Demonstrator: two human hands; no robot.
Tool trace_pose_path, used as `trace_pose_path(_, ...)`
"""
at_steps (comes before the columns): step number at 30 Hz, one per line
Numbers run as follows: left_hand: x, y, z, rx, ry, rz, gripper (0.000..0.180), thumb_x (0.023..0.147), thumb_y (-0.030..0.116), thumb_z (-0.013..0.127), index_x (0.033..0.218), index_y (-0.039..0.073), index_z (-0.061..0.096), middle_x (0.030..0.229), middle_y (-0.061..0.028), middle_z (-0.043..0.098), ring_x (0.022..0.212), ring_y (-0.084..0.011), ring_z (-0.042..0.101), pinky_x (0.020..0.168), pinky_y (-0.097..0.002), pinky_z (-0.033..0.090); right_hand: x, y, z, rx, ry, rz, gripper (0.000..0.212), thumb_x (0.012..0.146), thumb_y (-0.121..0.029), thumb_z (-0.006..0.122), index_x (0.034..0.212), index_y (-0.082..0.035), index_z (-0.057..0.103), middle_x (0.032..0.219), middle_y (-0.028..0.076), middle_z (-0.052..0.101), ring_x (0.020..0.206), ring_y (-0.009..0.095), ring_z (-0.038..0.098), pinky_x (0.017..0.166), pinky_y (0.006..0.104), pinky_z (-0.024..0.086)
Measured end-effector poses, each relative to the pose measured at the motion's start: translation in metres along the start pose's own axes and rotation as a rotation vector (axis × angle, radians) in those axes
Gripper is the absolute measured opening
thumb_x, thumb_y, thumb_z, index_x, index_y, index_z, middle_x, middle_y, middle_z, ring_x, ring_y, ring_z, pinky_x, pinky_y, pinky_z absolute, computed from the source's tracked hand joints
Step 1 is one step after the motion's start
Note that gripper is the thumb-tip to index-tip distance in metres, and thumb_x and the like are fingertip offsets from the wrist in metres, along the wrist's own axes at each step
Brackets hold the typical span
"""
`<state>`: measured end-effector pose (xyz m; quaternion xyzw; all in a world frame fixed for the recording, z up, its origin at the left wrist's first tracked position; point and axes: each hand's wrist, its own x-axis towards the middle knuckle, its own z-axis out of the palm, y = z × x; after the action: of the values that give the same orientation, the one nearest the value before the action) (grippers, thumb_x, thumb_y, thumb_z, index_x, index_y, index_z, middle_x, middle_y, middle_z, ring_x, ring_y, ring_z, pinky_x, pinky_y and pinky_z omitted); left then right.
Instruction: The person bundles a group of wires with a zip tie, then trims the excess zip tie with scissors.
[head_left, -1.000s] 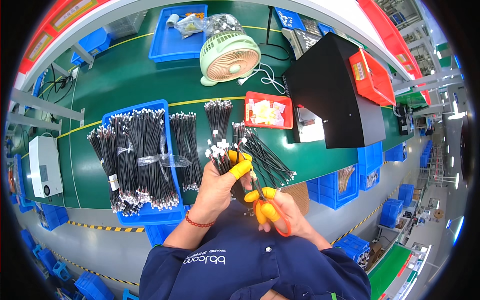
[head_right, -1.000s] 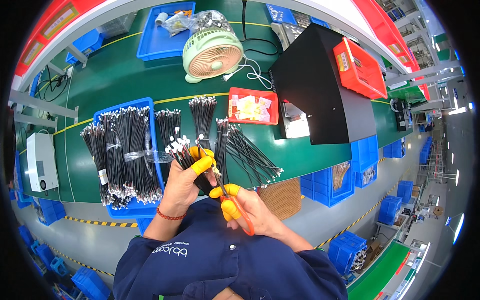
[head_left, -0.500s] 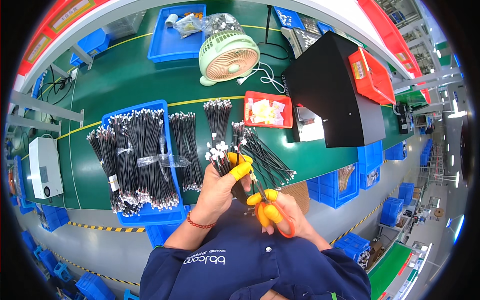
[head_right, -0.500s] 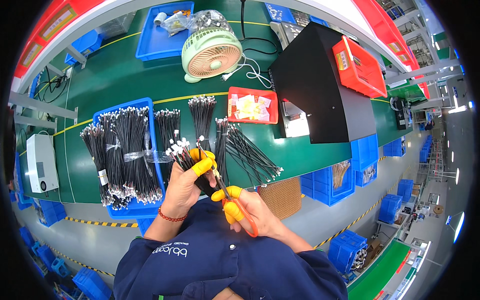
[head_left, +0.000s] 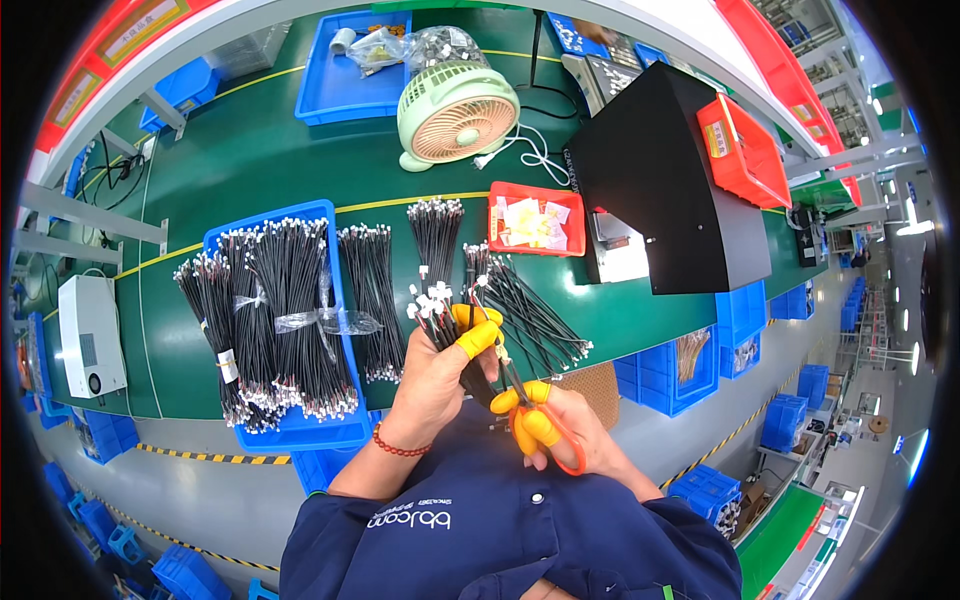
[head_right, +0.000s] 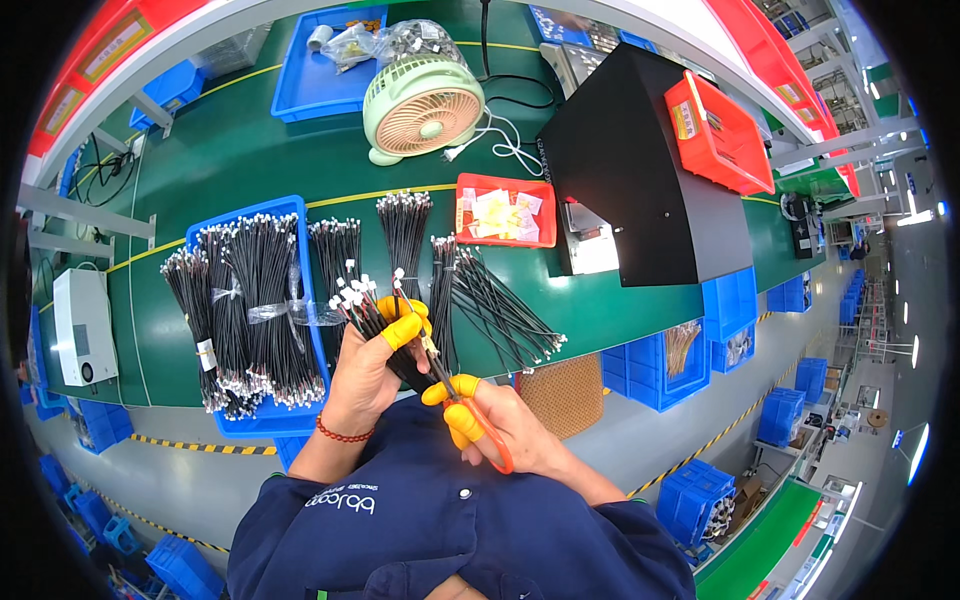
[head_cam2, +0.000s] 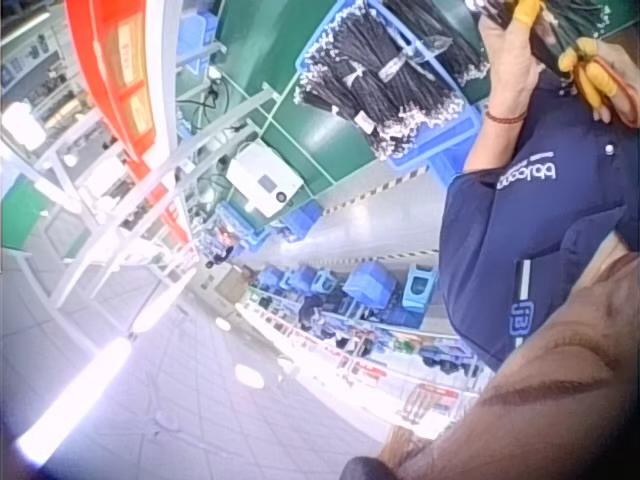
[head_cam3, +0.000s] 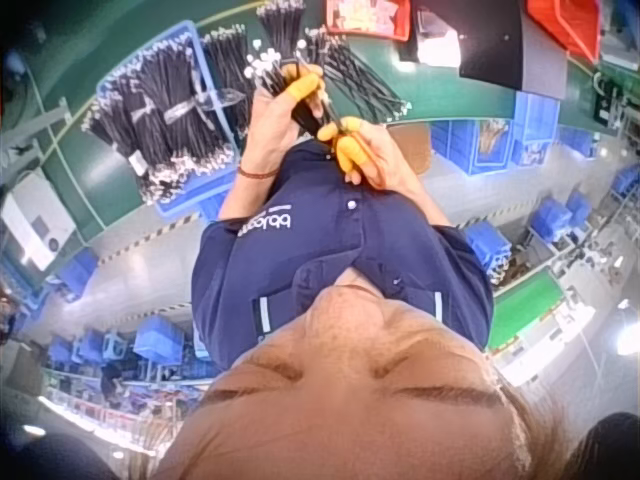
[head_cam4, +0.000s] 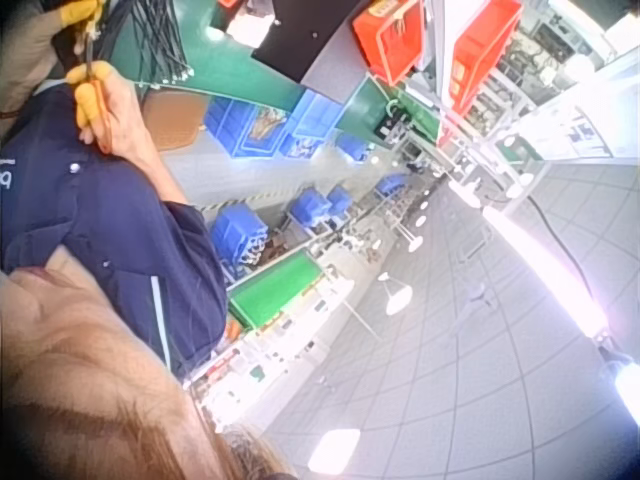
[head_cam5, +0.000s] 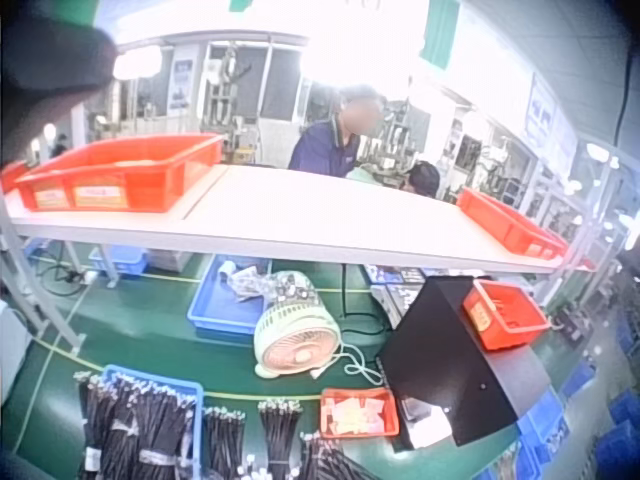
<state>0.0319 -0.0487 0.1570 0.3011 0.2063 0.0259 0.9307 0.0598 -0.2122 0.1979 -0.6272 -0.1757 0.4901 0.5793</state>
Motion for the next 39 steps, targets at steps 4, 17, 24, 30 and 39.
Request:
trace_pose_path(4, 0.0, -0.001, 0.0, 0.008, 0.0, -0.004, 0.012, 0.079, 0.007, 0.056, 0.087, -0.001, 0.055, 0.067, -0.0039, 0.055, 0.051, -0.01, 0.051, 0.051, -0.0216, 0.041, 0.0, 0.001, -0.001, -0.004, -0.006, -0.003, 0.033, 0.088, -0.026, 0.043, 0.109, -0.001, 0.046, 0.054, 0.002, 0.049, 0.043, 0.008, 0.048, 0.042, 0.0208, 0.039)
trace_pose_path(17, 0.001, -0.008, -0.001, 0.02, -0.025, 0.058, 0.013, 0.078, 0.006, 0.055, 0.089, -0.002, 0.054, 0.076, -0.0093, 0.057, 0.052, -0.0143, 0.053, 0.049, -0.0237, 0.043, 0.0, 0.004, 0.001, 0.063, 0.029, 0.004, 0.032, 0.088, -0.024, 0.042, 0.108, 0.0, 0.046, 0.053, 0.002, 0.049, 0.042, 0.008, 0.048, 0.043, 0.0202, 0.04)
trace_pose_path(24, -0.001, -0.008, -0.002, 0.018, -0.043, 0.028, 0.01, 0.078, 0.005, 0.054, 0.087, -0.001, 0.053, 0.076, -0.0088, 0.055, 0.052, -0.014, 0.052, 0.048, -0.0241, 0.043, 0.0, 0.006, 0.002, 0.064, 0.035, -0.04, 0.033, 0.088, -0.025, 0.042, 0.107, 0.001, 0.045, 0.054, 0.001, 0.048, 0.041, 0.007, 0.047, 0.042, 0.0202, 0.04)
trace_pose_path(30, -0.003, -0.006, 0.004, -0.004, -0.032, 0.02, 0.008, 0.079, 0.008, 0.055, 0.08, 0.0, 0.054, 0.066, -0.0062, 0.056, 0.05, -0.0108, 0.05, 0.05, -0.023, 0.041, 0.0, 0.01, 0.005, 0.071, 0.075, -0.053, 0.032, 0.087, -0.025, 0.043, 0.105, 0.001, 0.045, 0.054, 0.001, 0.048, 0.04, 0.006, 0.046, 0.041, 0.0197, 0.04)
trace_pose_path(39, -0.004, -0.009, 0.004, -0.014, -0.041, -0.004, 0.008, 0.08, 0.008, 0.054, 0.08, 0.0, 0.054, 0.067, -0.007, 0.056, 0.054, -0.0113, 0.052, 0.048, -0.0226, 0.04, 0.003, 0.018, 0.012, 0.181, 0.159, -0.055, 0.028, 0.088, -0.02, 0.042, 0.106, 0.0, 0.045, 0.053, 0.001, 0.047, 0.038, 0.006, 0.044, 0.038, 0.0187, 0.038)
